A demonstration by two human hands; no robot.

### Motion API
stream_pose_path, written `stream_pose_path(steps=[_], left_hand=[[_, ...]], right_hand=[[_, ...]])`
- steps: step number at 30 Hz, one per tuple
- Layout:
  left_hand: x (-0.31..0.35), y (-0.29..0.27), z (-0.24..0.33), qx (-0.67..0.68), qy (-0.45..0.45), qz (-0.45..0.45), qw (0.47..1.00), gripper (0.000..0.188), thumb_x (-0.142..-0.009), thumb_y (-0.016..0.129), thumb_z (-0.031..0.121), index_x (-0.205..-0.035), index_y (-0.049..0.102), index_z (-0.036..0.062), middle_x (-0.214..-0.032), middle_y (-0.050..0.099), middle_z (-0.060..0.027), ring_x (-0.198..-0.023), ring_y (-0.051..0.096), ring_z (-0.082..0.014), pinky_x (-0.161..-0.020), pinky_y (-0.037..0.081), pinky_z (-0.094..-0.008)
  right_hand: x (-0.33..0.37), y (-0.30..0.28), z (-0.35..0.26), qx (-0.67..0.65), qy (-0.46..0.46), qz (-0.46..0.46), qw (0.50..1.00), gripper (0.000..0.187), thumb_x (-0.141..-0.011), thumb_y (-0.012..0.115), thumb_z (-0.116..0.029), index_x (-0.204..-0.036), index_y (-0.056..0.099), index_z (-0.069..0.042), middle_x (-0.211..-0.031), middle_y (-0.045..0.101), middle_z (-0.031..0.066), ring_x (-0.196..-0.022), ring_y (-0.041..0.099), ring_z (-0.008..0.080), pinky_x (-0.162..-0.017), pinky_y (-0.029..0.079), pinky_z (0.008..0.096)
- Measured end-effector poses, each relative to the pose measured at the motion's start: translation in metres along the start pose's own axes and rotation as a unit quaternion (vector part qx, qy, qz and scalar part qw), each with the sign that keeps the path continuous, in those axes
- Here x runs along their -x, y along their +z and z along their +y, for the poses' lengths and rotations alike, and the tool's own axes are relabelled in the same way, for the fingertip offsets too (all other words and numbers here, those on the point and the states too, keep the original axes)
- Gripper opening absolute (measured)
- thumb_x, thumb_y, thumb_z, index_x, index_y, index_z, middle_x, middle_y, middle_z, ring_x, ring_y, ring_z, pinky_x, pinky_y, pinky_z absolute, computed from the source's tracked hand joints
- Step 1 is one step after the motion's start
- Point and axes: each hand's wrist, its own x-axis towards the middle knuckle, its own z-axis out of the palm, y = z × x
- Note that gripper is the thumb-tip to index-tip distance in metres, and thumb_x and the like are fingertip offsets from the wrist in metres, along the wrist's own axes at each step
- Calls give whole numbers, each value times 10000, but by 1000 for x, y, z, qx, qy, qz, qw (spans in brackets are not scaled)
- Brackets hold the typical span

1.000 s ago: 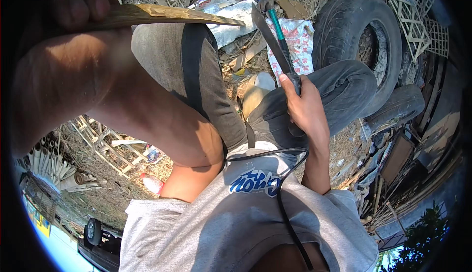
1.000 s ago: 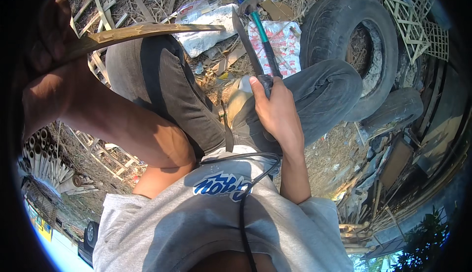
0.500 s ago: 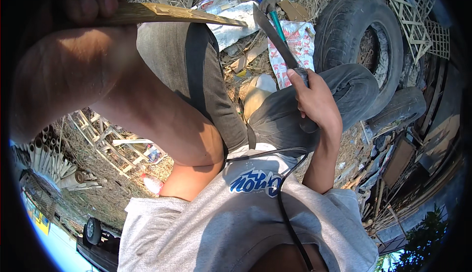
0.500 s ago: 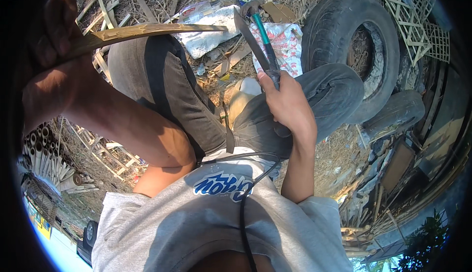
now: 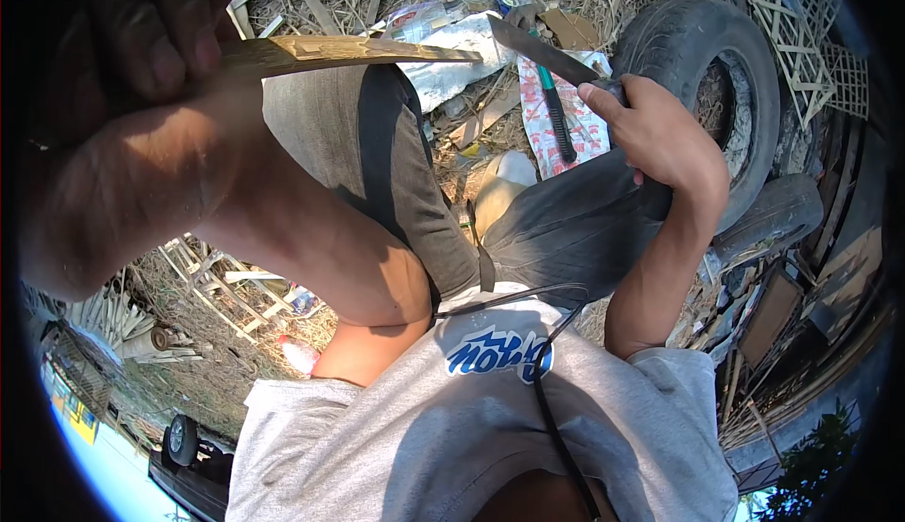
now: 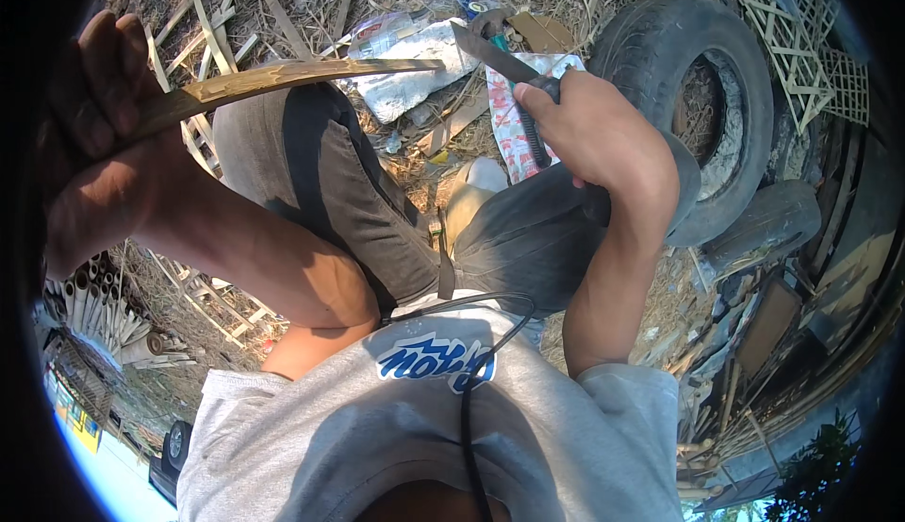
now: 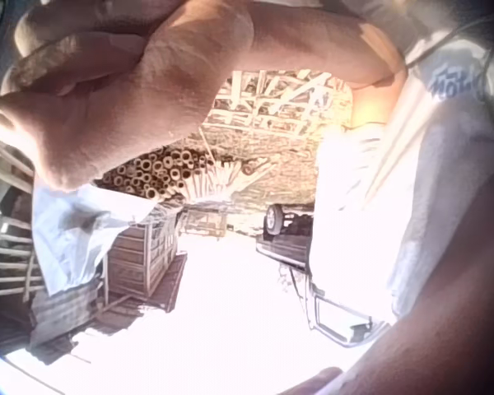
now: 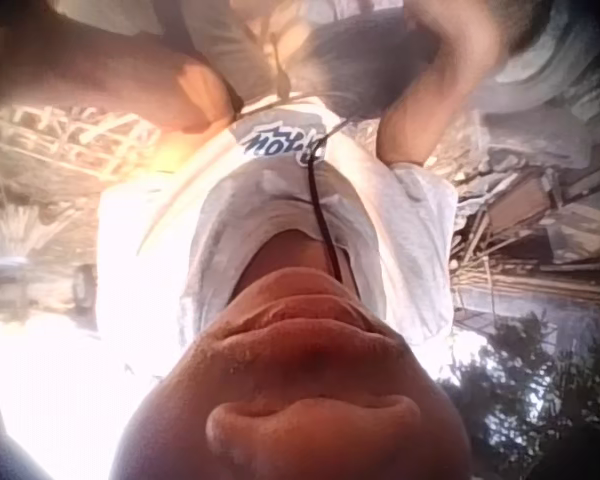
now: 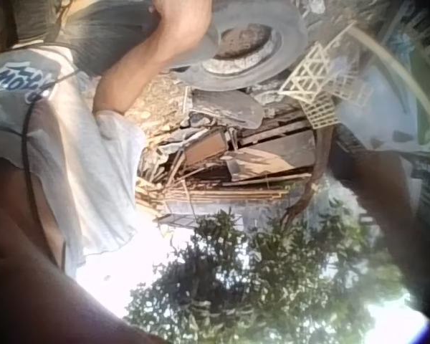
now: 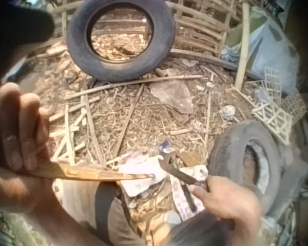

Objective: The person uses a knife to shave a bamboo slat while sitting on the ground, then positions the slat onto a wooden grid and hammers a nail into it.

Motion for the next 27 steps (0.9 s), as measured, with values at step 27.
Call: stream_pose_path(steps=[27], left_hand=[[-30,0,-1,-27,-61,-101,993,438,-785,641,469,-533,388,218,-516,358,10,-510,356,-142,-604,329,-307]], right_hand=[[-19,-75,-73,181,-157,51,970,424,-960,694,-278,-738,632,78,-523,578,109,-444,619,200,-417,482,356]])
